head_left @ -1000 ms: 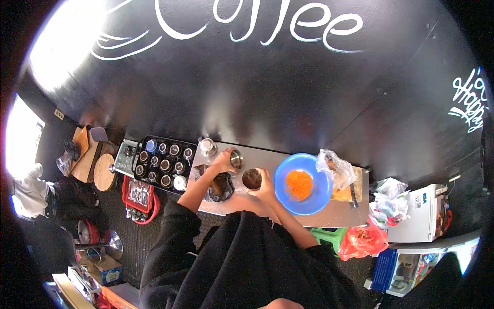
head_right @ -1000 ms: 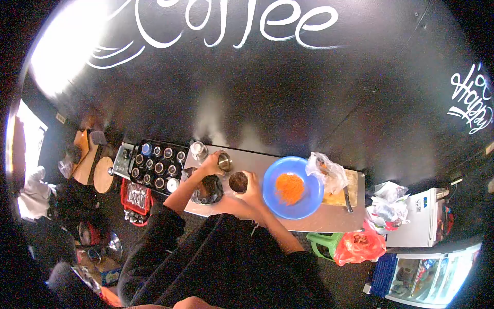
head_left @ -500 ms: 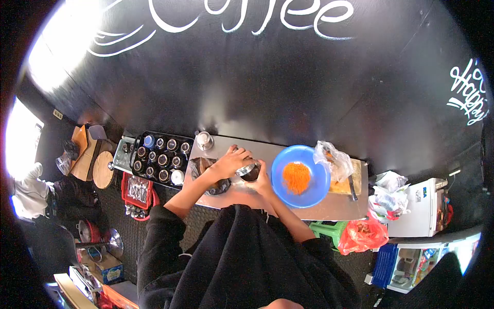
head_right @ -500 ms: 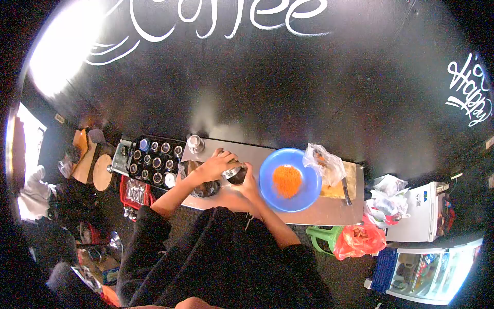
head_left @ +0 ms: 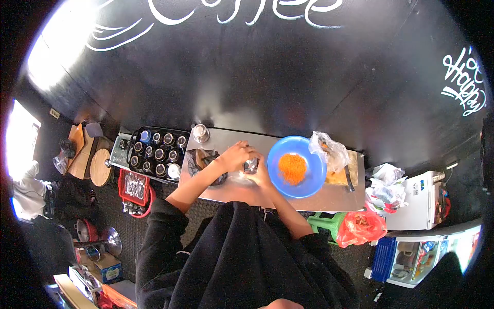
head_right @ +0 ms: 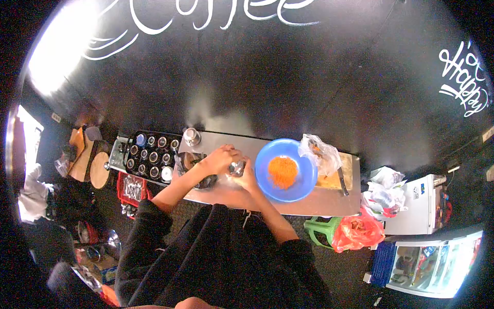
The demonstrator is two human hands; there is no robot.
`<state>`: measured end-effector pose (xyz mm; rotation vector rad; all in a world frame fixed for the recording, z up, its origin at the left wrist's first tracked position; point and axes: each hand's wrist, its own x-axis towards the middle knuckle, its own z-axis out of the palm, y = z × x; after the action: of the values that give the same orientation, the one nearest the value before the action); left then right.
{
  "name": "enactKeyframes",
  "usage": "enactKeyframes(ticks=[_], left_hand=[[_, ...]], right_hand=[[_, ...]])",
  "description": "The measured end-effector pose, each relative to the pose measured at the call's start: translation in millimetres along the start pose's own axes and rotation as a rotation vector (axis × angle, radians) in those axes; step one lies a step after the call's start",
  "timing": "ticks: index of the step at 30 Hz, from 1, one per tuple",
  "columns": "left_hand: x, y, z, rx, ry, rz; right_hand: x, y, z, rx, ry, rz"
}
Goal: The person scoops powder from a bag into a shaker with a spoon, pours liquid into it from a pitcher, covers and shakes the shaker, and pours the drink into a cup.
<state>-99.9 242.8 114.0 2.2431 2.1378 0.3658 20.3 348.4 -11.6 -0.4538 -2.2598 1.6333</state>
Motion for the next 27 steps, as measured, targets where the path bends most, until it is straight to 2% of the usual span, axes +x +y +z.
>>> enactKeyframes(ticks=[4, 6, 7, 9, 10, 12, 13, 15, 18, 25, 27], left_hand=[[-0.3, -1.0, 1.1, -0.187, 0.132, -0.122], [-3.7, -3.2, 1.7, -0.53, 0.167, -0.235], [-5.5, -3.0, 3.3, -0.53, 0.166, -0.237], [-9.0, -3.6, 8.9, -0.634, 0.216, -0.339], [-10.5, -2.8, 15.0, -0.633, 0.216, -0.339], [-12.2, 2.8, 27.4, -0.799, 0.381, -0.432], [-12.9, 2.9, 31.4, -0.8, 0.38, -0.431], [-14.9, 3.0, 36.6, -0.864, 0.41, -0.485], [-14.9, 6.5, 41.2, -0.944, 0.457, -0.501], [-9.6, -6.5, 43.3, -0.965, 0.294, -0.514], [-9.1, -8.2, 44.7, -0.926, 0.262, -0.505]], right_hand=[[0.0, 10.3, 0.5, -0.091, 0.074, -0.15], [-1.0, 12.2, 0.1, -0.008, 0.039, -0.042], [-1.3, 9.9, -1.1, -0.007, 0.038, -0.042], [-0.5, 2.9, -4.1, 0.092, -0.066, 0.143], [-1.8, -2.0, -3.5, 0.093, -0.065, 0.142], [-5.2, -6.2, 0.7, 0.104, 0.007, 0.059], [-6.9, -5.8, 4.1, 0.104, 0.008, 0.06], [-10.7, -6.0, 12.0, 0.384, 0.042, 0.086], [-11.5, -7.4, 15.5, 0.288, 0.064, 0.081], [-9.6, 12.5, 24.6, 0.19, 0.182, 0.015], [-9.9, 16.0, 27.9, 0.373, 0.195, 0.053]])
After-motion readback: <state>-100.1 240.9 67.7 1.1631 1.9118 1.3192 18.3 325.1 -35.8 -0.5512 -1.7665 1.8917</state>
